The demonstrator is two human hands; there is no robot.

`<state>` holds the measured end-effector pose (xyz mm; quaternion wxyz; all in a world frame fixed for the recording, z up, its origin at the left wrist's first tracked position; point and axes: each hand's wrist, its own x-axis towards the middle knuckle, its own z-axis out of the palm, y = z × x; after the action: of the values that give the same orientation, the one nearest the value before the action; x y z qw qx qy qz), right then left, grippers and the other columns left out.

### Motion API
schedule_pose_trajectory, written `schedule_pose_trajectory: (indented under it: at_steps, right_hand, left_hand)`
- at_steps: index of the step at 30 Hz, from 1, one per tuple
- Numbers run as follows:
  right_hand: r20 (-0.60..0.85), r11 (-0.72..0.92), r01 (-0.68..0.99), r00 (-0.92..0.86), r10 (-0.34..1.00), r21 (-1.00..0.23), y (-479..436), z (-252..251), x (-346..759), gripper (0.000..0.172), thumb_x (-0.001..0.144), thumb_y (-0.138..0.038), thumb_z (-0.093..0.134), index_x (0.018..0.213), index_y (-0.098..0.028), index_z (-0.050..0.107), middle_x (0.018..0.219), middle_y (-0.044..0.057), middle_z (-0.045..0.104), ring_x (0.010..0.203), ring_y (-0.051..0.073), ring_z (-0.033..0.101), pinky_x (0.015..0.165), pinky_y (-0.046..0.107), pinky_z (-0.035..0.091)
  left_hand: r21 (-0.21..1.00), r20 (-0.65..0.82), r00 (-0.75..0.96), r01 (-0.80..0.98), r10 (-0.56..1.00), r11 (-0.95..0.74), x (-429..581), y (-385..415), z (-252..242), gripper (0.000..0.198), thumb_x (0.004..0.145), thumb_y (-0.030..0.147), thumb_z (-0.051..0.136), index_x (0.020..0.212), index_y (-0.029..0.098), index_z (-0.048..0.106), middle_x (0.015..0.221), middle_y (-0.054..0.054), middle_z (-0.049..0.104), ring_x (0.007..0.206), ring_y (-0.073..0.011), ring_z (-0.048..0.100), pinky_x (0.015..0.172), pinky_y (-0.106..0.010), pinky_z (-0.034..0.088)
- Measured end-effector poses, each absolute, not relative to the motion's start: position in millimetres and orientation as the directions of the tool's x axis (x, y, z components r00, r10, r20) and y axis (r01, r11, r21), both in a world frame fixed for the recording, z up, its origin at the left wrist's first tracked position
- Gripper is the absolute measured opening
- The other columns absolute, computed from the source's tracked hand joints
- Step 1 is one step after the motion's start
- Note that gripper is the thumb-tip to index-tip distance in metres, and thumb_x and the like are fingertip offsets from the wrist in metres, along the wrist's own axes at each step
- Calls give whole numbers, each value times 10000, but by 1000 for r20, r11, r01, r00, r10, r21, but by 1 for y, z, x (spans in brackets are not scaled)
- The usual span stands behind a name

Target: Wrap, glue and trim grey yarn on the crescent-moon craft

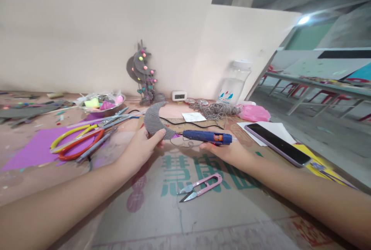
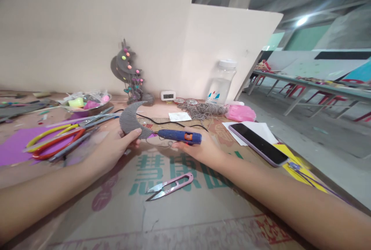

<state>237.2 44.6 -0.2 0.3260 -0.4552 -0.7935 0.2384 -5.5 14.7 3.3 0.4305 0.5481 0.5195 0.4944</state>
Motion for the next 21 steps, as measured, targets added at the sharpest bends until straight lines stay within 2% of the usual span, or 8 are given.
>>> schedule_pose_trajectory:
  at_steps: [6,10,13,18,21]
  right_hand:
    - [304,424,585,-296,905,-692,48,1,235,269,715,-474,658,793,-217,653,772,28,694,717,198,636,649,293,510]
    - [322,411,556,-256,912,-722,50,8,234,283,784,-471,574,745,-198,633,725,27,666,706,180,614,668,291,499]
    - [389,445,554,-223,894,-703,58,18,239,341,835,-463,497,690,-175,607,707,26,641,688,154,586,678,277,485]
    - [461,475,588,-187,867,-655,94,29,262,354,840,-467,488,792,-158,653,820,55,680,761,169,608,734,288,492]
    - [408,353,710,-101,907,-610,117,24,277,373,783,-473,571,948,-149,657,917,63,689,850,203,624,783,311,484]
  left_hand:
    - [974,89,-26,211,996,-81,-4,12,7,306,774,401,594,580,171,539,543,26,552,504,-118,468,487,-217,328]
    - [978,79,-43,197,996,-69,-4,13,7,288,766,416,600,607,183,541,554,20,572,522,-135,494,494,-223,337]
    - [981,76,-40,183,996,-68,-4,13,7,280,753,426,607,615,191,543,563,19,581,527,-140,504,489,-225,340]
    - [980,80,-51,188,995,-69,-3,11,9,282,738,422,622,598,188,547,545,27,567,517,-135,498,497,-225,350]
    - [980,71,-55,190,996,-59,-2,11,9,292,746,420,616,587,185,548,526,29,561,501,-127,483,496,-223,348]
